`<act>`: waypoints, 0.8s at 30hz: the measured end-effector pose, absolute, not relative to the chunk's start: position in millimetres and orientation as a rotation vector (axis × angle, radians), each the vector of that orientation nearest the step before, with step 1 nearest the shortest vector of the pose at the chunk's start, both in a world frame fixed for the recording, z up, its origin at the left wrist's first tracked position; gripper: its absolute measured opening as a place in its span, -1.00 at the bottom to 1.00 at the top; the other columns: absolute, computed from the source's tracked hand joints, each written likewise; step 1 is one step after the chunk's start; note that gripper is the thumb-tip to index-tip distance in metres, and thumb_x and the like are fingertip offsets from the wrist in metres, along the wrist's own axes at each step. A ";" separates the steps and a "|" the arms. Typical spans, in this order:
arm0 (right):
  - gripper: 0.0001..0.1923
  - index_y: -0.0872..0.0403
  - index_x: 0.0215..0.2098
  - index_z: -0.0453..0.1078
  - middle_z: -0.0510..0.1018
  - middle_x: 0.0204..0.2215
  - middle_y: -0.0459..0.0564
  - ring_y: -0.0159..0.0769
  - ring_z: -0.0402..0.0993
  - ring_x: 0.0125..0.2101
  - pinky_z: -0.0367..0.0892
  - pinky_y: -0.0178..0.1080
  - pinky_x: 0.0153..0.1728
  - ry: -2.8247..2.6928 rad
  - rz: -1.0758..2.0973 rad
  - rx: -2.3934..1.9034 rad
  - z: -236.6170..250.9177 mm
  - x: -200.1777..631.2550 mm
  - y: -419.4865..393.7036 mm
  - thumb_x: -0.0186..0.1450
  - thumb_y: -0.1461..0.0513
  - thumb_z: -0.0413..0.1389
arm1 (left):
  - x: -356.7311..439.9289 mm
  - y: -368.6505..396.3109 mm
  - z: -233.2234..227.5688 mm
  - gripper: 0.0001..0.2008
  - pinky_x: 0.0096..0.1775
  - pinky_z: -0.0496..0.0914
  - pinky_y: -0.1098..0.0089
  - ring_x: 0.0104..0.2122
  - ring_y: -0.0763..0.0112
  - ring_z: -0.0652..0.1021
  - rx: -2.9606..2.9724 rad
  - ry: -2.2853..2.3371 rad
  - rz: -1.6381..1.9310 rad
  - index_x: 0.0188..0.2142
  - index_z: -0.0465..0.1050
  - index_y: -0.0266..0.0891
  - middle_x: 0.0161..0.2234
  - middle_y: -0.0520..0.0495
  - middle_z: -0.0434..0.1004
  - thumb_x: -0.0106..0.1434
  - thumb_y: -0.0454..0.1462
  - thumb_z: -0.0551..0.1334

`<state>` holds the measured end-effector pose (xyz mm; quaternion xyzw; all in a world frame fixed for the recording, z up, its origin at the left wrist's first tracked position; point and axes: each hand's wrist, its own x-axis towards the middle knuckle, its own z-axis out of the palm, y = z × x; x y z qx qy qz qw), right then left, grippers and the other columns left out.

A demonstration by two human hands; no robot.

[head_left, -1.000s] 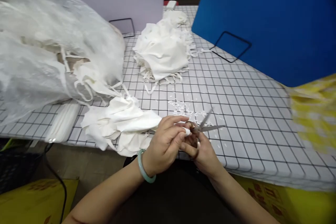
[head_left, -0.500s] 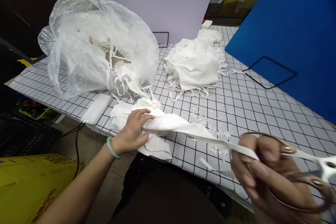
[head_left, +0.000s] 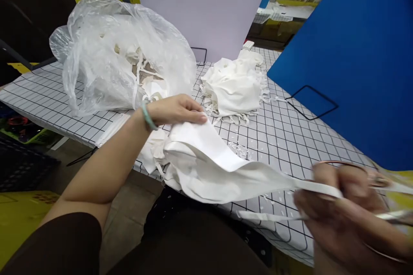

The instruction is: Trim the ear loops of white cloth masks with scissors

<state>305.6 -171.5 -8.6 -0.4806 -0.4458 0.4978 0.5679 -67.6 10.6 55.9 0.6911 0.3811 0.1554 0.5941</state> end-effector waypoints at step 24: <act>-0.66 0.01 -0.33 0.31 0.56 -0.27 -0.01 -0.18 0.46 -0.23 0.37 -0.18 -0.20 -1.356 1.143 -1.497 -67.3 170.4 -119.9 0.21 -0.02 0.28 | -58.3 -99.7 -32.1 -0.86 -0.34 0.44 0.32 -0.38 0.34 0.51 2.013 1.308 0.939 -0.28 0.59 -0.18 -0.41 -0.05 0.51 0.31 -0.34 0.22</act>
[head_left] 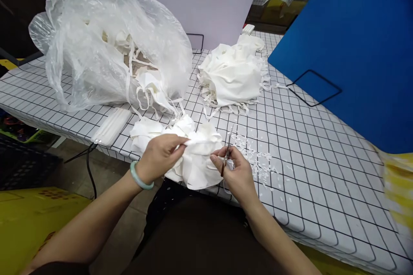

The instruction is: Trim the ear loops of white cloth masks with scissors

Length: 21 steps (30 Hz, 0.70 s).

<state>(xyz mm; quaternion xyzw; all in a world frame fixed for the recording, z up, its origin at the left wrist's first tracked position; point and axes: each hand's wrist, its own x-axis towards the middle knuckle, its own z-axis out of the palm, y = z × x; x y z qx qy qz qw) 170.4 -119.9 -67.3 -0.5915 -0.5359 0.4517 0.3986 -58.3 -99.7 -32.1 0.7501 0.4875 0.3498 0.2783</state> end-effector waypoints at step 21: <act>-0.78 -0.01 -0.36 0.24 0.47 -0.33 -0.11 -0.29 0.44 -0.27 0.41 -0.21 -0.19 -1.159 1.190 -1.055 -66.9 131.3 -73.5 0.13 0.22 0.23 | -53.4 -107.9 -22.9 -0.68 0.07 0.43 0.18 0.00 0.18 0.56 1.221 0.987 0.697 -0.03 0.47 -0.20 -0.04 -0.19 0.55 0.32 -0.09 0.29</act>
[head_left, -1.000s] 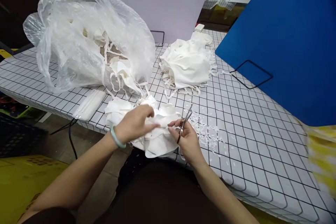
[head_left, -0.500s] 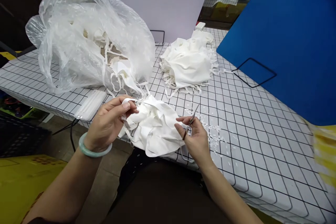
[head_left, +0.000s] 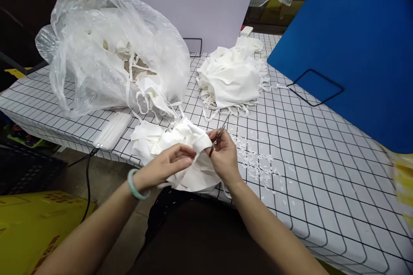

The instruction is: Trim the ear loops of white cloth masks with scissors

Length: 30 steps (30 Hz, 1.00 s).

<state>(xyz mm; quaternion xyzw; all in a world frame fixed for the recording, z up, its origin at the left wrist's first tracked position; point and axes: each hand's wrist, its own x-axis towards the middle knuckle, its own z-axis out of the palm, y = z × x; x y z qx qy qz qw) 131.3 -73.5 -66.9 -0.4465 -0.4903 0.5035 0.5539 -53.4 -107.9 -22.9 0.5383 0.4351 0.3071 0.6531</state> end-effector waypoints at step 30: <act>-0.52 0.02 -0.26 0.35 0.49 -0.35 -0.12 -0.26 0.45 -0.32 0.36 -0.19 -0.22 -1.181 1.929 -0.888 -60.2 145.4 -60.5 -0.04 0.10 0.44 | -9.6 -100.5 -17.7 -0.68 -0.38 0.33 0.38 -0.46 0.51 0.36 1.279 0.873 1.335 -0.36 0.47 -0.25 -0.16 -0.10 0.37 0.46 -0.15 0.10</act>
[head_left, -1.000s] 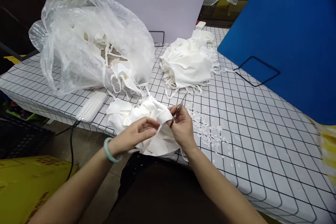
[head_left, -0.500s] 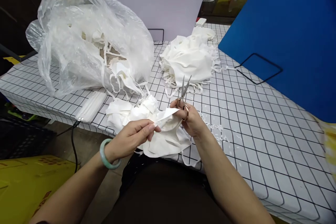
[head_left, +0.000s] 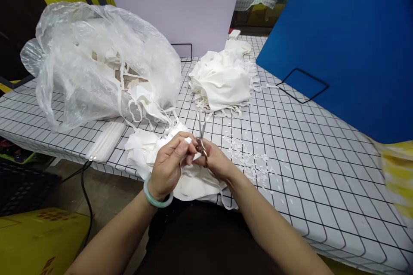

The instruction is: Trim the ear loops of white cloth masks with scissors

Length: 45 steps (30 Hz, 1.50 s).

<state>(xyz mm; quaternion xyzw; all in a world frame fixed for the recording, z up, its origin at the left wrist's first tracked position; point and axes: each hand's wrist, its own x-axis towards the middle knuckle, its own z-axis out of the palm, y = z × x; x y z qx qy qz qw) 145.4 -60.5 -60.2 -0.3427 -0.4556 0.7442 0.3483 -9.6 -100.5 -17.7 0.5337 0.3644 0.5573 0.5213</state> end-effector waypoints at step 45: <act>-0.44 0.04 -0.65 0.15 0.35 -0.71 -0.18 -0.42 0.22 -0.62 0.20 -0.24 -0.39 -1.996 0.899 -1.315 -39.2 222.2 -121.1 0.23 -0.10 0.26 | 27.9 -112.1 -35.4 -0.73 -0.08 0.40 0.23 -0.03 0.20 0.40 1.920 0.921 1.098 -0.30 0.42 -0.24 -0.19 -0.20 0.38 0.47 -0.35 -0.01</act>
